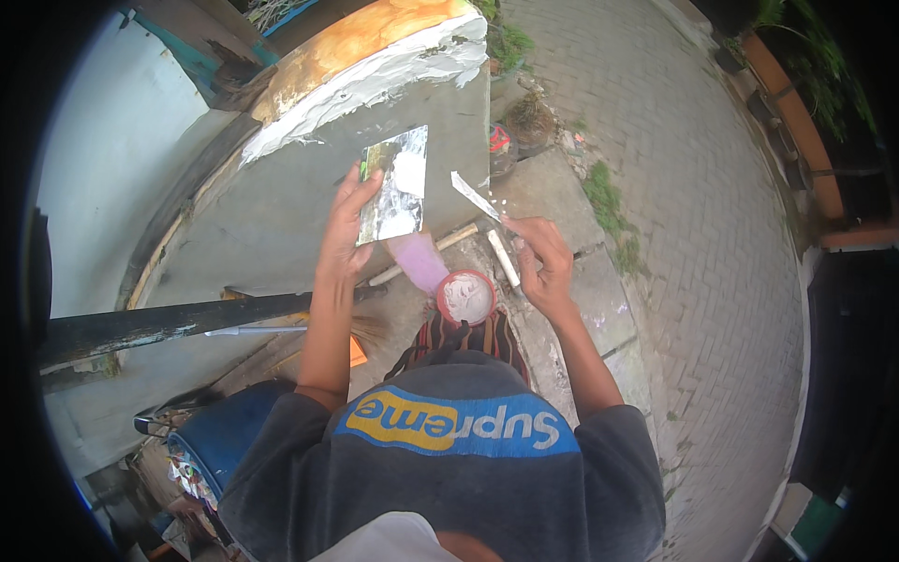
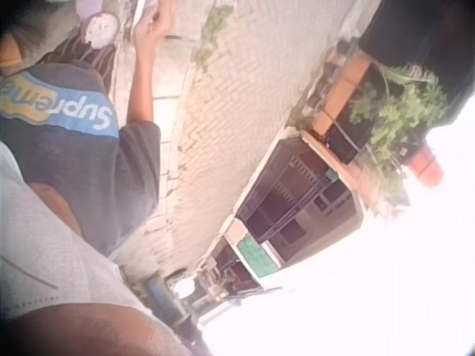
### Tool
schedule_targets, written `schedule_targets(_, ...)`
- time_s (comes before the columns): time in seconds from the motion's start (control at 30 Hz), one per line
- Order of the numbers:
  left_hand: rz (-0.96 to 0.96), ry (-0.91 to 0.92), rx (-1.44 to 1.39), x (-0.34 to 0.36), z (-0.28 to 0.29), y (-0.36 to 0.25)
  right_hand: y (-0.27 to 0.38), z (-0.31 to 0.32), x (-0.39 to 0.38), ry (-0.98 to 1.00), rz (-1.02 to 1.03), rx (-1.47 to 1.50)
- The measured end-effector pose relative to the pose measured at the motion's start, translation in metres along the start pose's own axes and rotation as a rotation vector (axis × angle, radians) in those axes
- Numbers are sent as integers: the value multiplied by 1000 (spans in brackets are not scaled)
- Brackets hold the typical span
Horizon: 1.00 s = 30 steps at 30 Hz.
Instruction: The person mixes a white paste in a red bowl with a putty knife, then carries the bowl to a concrete wall and applies the paste to the wall surface, smoothing it with the putty knife.
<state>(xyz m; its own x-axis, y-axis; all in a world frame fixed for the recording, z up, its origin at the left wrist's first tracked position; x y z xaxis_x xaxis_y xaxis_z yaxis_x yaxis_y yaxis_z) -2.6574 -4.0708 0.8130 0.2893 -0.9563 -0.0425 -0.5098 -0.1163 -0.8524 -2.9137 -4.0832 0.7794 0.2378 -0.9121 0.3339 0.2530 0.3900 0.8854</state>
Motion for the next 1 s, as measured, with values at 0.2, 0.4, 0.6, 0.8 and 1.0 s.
schedule_targets(0.2,59,-11,37,-17,-9,7,15,-31,26,380,-513,954)
schedule_targets(0.4,94,55,-122,-21,-6,28,11,-62,32,559,-595,1115)
schedule_targets(0.6,62,22,-42,-27,4,19,-19,-61,6,623,-685,1018)
schedule_targets(0.8,87,15,44,-29,13,15,-51,-43,-22,621,-781,980)
schedule_targets(1.0,158,-35,348,-21,29,3,-46,10,15,409,-563,576)
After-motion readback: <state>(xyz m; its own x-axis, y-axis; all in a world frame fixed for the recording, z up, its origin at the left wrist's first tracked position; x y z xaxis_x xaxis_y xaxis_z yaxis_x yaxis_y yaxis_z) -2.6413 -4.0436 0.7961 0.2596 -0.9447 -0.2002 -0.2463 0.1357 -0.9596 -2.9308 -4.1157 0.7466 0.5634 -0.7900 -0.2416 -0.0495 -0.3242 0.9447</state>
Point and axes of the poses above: each hand's wrist, its own x-axis towards the middle knuckle, its own z-axis out of the back of the hand, y = z × x, the point moved 5 cm from there along x, towards the middle knuckle, and after that the axes turned 12 degrees about -z, right-handed, at the moved point
